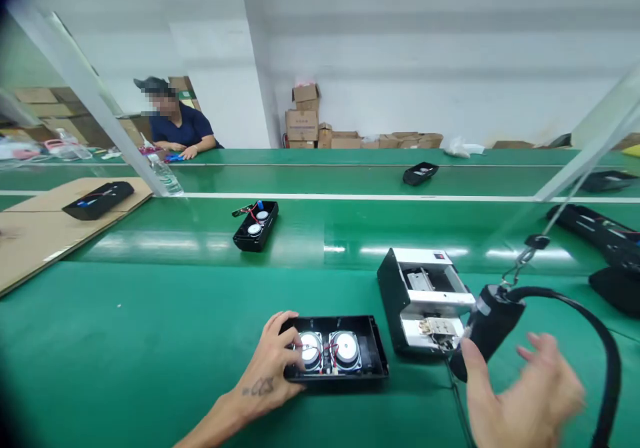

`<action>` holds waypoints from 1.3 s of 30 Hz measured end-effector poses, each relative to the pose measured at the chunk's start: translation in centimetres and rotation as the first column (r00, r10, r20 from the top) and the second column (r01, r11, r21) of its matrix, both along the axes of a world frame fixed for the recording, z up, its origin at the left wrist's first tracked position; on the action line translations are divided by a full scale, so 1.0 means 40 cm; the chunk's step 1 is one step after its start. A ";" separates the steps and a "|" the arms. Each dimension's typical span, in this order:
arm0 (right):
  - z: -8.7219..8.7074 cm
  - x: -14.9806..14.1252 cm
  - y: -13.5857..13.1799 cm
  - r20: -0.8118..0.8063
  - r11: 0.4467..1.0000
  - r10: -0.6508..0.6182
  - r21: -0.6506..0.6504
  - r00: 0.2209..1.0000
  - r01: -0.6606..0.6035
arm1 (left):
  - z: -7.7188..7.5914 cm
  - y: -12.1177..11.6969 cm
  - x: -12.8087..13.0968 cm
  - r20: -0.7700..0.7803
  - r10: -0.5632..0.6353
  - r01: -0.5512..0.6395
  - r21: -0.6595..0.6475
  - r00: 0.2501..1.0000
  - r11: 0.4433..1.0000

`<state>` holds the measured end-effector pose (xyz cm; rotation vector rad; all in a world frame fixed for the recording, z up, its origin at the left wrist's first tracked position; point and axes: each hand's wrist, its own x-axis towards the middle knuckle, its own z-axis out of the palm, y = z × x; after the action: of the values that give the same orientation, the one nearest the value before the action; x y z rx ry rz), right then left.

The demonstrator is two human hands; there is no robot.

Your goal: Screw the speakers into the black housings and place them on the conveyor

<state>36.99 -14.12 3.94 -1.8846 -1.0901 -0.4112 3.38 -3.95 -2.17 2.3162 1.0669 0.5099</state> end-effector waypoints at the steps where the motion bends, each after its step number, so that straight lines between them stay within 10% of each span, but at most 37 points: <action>1: -0.017 0.039 0.010 -0.122 0.994 -0.003 -0.111 0.993 -0.010 | -0.014 -0.006 -0.002 0.003 0.002 -0.002 0.044 1.000 0.999; 4: -0.061 0.096 0.046 -0.475 0.981 -0.006 -0.173 0.880 -0.087 | -0.038 -0.008 -0.013 0.011 -0.033 0.031 0.139 0.999 0.990; 7: -0.073 0.092 0.055 -0.626 0.964 0.266 0.160 0.733 -0.213 | -0.052 -0.002 -0.024 0.031 -0.074 0.063 0.272 0.997 0.960; 14: 0.078 0.026 0.070 -0.419 0.662 0.690 0.696 0.591 -0.279 | -0.067 -0.013 -0.012 0.002 -0.062 0.055 0.451 0.998 0.891; 22: 0.070 0.007 0.119 -0.426 0.751 0.638 0.528 0.641 -0.397 | -0.076 0.009 -0.023 -0.050 -0.136 0.144 0.456 0.989 0.878; 33: 0.101 -0.328 0.059 -0.490 0.431 0.871 0.715 0.046 -0.551 | -0.006 -0.048 0.035 0.105 -0.021 -0.008 0.265 0.994 0.964; 39: 0.050 -0.403 0.092 -0.513 0.385 0.858 0.600 0.033 -0.701 | 0.001 -0.058 0.035 0.114 -0.017 -0.013 0.256 0.993 0.967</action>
<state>20.89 -10.43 5.94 -0.7496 -1.1791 0.9309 4.79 -6.27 -2.13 2.4737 0.9923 0.8137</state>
